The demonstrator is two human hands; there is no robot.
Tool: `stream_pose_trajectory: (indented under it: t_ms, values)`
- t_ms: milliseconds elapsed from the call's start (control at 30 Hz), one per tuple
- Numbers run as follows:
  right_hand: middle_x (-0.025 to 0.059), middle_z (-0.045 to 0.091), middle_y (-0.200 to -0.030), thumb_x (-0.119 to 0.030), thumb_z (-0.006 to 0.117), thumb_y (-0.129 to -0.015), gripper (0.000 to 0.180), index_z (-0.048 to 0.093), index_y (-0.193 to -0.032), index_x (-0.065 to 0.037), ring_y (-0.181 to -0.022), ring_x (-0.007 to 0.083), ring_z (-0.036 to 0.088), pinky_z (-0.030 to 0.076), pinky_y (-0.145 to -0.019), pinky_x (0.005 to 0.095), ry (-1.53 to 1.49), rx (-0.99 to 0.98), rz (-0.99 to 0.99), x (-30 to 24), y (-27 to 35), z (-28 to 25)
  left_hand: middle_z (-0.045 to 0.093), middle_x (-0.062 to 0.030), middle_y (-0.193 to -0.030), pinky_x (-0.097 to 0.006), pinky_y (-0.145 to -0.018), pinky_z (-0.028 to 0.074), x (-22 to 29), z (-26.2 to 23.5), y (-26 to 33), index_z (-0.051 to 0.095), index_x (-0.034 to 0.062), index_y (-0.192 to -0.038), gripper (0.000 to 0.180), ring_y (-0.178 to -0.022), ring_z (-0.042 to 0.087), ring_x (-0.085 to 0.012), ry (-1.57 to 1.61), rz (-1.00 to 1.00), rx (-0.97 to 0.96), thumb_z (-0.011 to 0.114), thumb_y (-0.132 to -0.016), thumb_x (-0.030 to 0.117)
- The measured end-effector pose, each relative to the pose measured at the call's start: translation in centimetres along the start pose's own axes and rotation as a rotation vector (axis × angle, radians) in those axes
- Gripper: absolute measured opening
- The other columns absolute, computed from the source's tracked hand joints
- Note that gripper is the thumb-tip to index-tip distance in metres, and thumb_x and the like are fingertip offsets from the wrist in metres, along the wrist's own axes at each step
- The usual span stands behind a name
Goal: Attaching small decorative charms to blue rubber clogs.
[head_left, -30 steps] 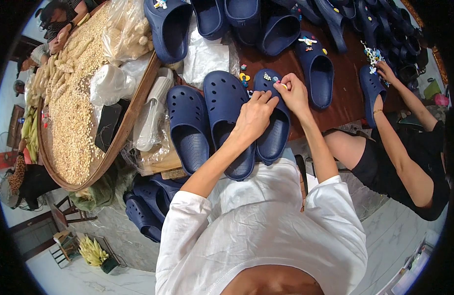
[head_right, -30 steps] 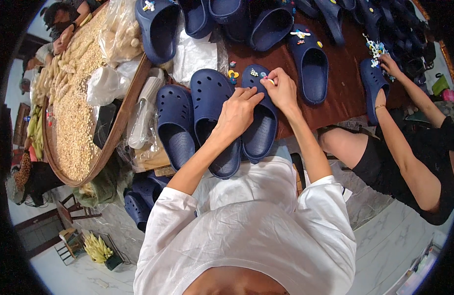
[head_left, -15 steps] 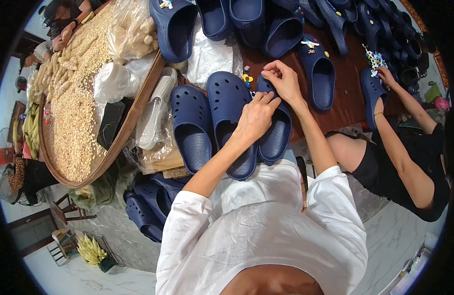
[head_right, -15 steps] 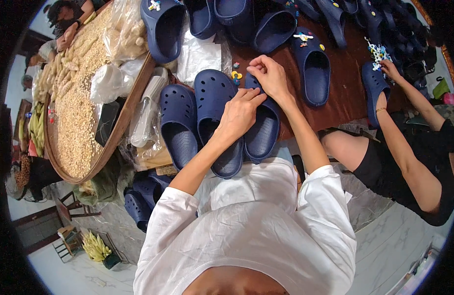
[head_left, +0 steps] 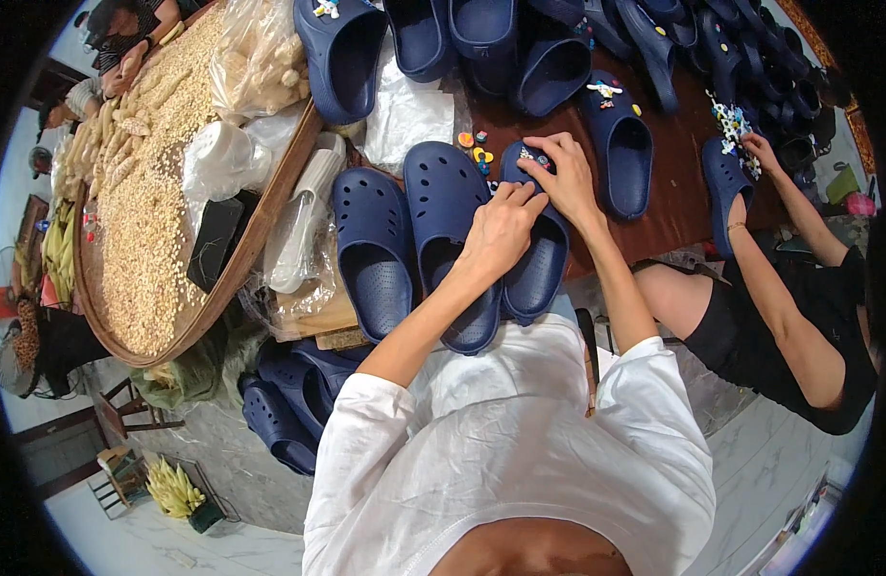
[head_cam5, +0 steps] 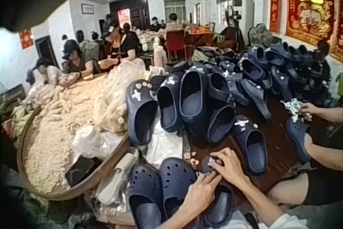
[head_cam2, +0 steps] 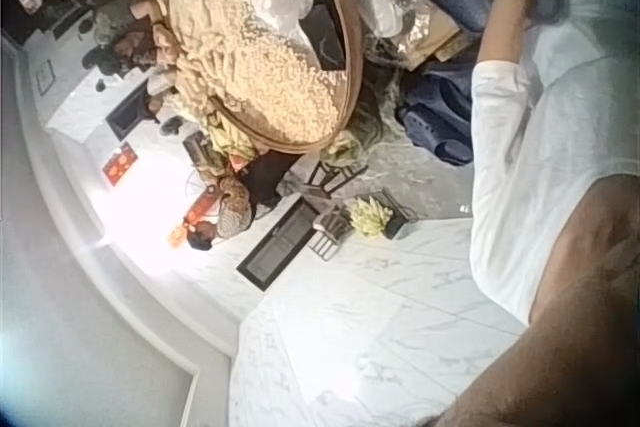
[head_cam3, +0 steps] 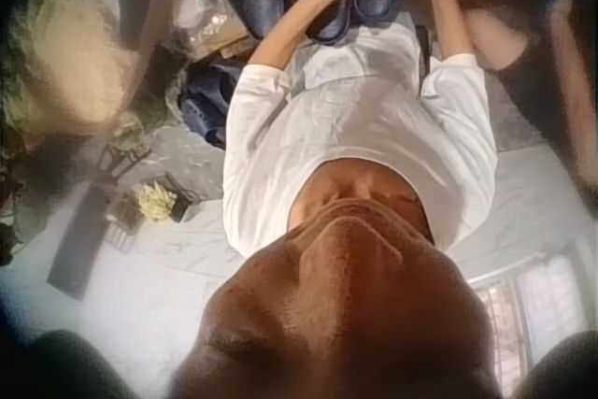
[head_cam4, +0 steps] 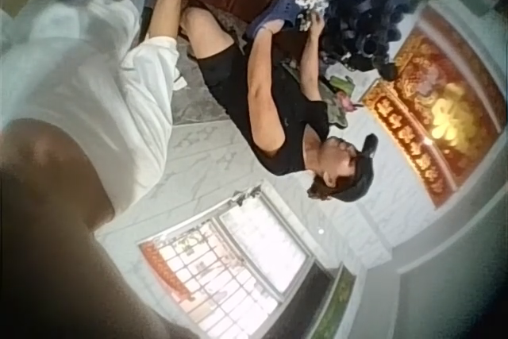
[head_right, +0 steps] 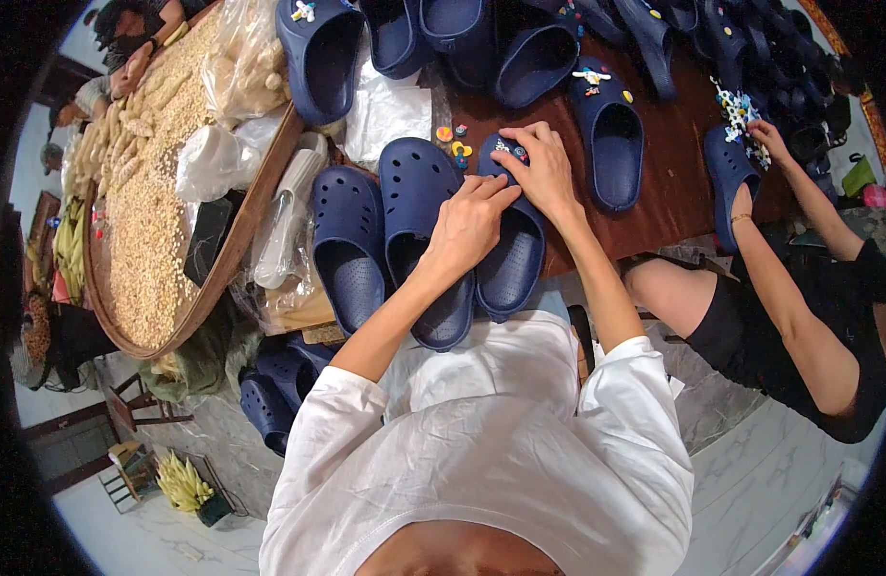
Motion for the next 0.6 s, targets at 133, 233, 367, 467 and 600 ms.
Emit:
stream_pose_trajectory:
  t_ms: [133,233,367,467,600]
  values:
    - [0.0088,0.064,-0.100,-0.026,0.079,-0.081,0.034,0.073,-0.109,-0.008,-0.096,0.0295,0.059,0.048,-0.084,0.0412,-0.041,-0.036,0.017,0.2,-0.7,0.3,0.068,-0.0139,-0.121,-0.041,-0.086,0.058,0.0,0.0,0.1,0.070,0.0054,-0.112,0.037,-0.109,0.065,-0.0307,-0.009,0.009,0.023,0.065,-0.077,-0.004]
    - [0.0085,0.064,-0.098,-0.027,0.079,-0.081,0.029,0.070,-0.099,-0.006,-0.094,0.0290,0.060,0.048,-0.082,0.0414,-0.188,-0.061,0.072,0.6,-0.9,0.8,0.068,-0.0138,-0.121,-0.041,-0.085,0.058,0.0,0.0,0.0,0.070,0.0057,-0.112,0.037,-0.108,0.065,-0.0304,-0.008,0.013,0.019,0.065,-0.077,-0.004]
    - [0.0086,0.064,-0.092,-0.025,0.078,-0.081,0.026,0.065,-0.092,-0.006,-0.089,0.0282,0.061,0.048,-0.080,0.0411,-0.161,-0.093,0.084,0.8,-1.5,1.2,0.068,-0.0136,-0.121,-0.041,-0.085,0.058,0.0,0.0,0.1,0.071,0.0059,-0.112,0.038,-0.108,0.065,-0.0302,0.002,-0.001,0.011,0.065,-0.076,-0.004]
    - [0.0090,0.064,-0.087,-0.024,0.077,-0.083,0.024,0.063,-0.092,-0.007,-0.086,0.0287,0.062,0.048,-0.078,0.0414,-0.161,-0.135,0.091,1.0,-1.9,1.3,0.068,-0.0135,-0.121,-0.041,-0.085,0.058,0.0,-0.1,0.0,0.071,0.0061,-0.113,0.039,-0.108,0.065,-0.0302,-0.003,0.003,0.013,0.065,-0.076,-0.005]
    - [0.0102,0.064,-0.082,-0.021,0.073,-0.084,0.021,0.059,-0.088,-0.006,-0.081,0.0305,0.062,0.048,-0.075,0.0430,-0.105,-0.092,0.030,0.4,-1.8,1.3,0.068,-0.0133,-0.121,-0.041,-0.085,0.058,0.0,-0.1,0.2,0.071,0.0063,-0.113,0.040,-0.108,0.065,-0.0302,-0.011,0.007,0.016,0.066,-0.075,-0.005]
Point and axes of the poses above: each hand's wrist, its own y-axis away from the middle knuckle, its own z-axis out of the palm, x = y × z, the point moved 3 cm from there along -y, towards the middle knuckle
